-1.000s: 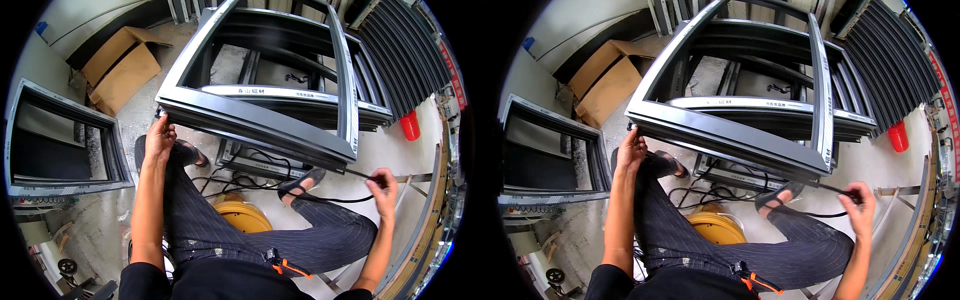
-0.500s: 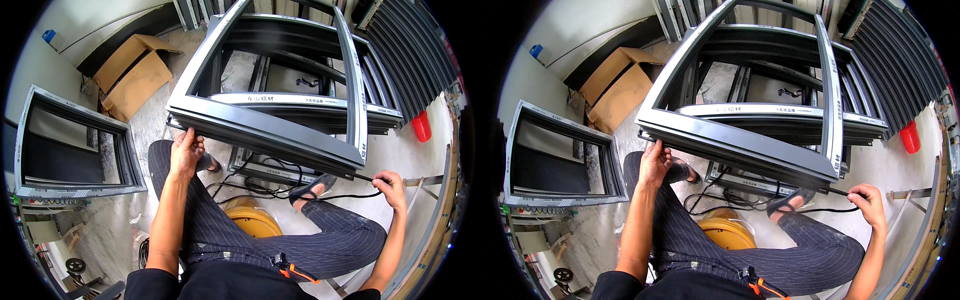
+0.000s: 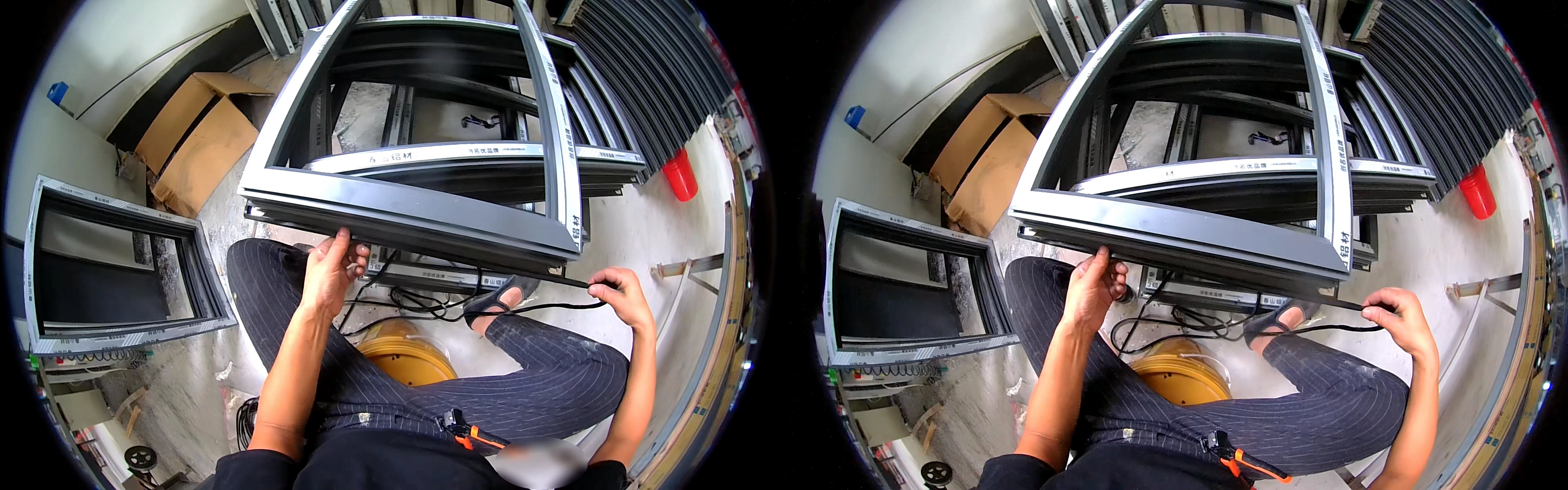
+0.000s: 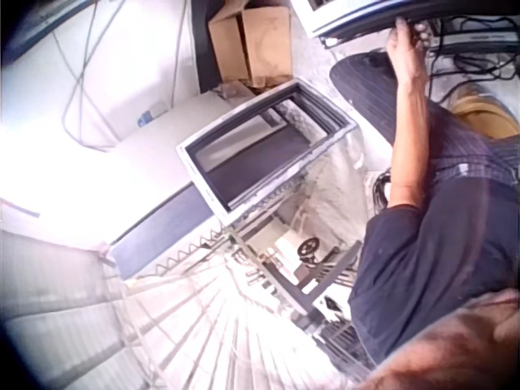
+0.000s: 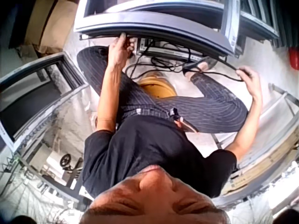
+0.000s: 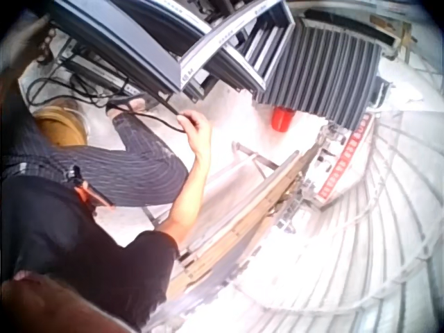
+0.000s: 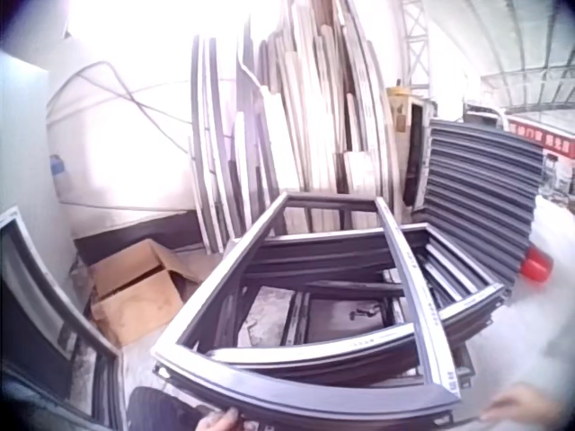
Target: The person sits on a bucket and installs a black rubber seal onto a grey aluminum window frame. They use pliers to cut the seal to size and then press it into the frame's groove by hand.
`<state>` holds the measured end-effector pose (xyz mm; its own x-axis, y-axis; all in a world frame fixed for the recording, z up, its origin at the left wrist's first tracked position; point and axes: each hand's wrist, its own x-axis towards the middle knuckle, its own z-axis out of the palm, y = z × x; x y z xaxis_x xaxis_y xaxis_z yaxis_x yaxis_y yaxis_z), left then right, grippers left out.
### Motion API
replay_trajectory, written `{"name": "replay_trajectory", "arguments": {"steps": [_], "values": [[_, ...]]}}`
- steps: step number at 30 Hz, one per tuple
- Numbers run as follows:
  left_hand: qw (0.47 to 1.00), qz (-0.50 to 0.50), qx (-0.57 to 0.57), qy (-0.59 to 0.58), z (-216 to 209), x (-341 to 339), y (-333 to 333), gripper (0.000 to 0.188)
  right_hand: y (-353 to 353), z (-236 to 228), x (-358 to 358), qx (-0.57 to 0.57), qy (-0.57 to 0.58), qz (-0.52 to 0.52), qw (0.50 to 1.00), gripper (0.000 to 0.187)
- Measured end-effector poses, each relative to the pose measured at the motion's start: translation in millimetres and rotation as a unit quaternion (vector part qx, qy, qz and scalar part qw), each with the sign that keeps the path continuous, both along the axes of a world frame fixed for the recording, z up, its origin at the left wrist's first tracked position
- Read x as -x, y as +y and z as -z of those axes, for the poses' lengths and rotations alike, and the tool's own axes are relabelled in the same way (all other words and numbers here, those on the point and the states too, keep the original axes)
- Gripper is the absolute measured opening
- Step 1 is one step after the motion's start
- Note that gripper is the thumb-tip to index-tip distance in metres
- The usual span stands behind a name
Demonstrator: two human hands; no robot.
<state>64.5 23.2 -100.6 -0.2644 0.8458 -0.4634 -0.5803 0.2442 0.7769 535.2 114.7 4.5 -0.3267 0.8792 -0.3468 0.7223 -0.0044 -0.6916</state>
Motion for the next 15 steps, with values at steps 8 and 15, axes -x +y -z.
{"name": "replay_trajectory", "arguments": {"steps": [8, 15], "values": [[0.995, 0.094, -0.019, -0.038, 5.3, -63.0, 10.8, 0.032, -1.4, -2.5, 6.8, -0.014, 0.002, -0.008, 1.0, 0.017], [0.997, 0.069, 0.001, -0.04, -1.2, -81.6, 8.5, 0.039, -4.0, -0.1, 5.3, -0.02, 0.009, 0.011, 1.0, 0.017]]}}
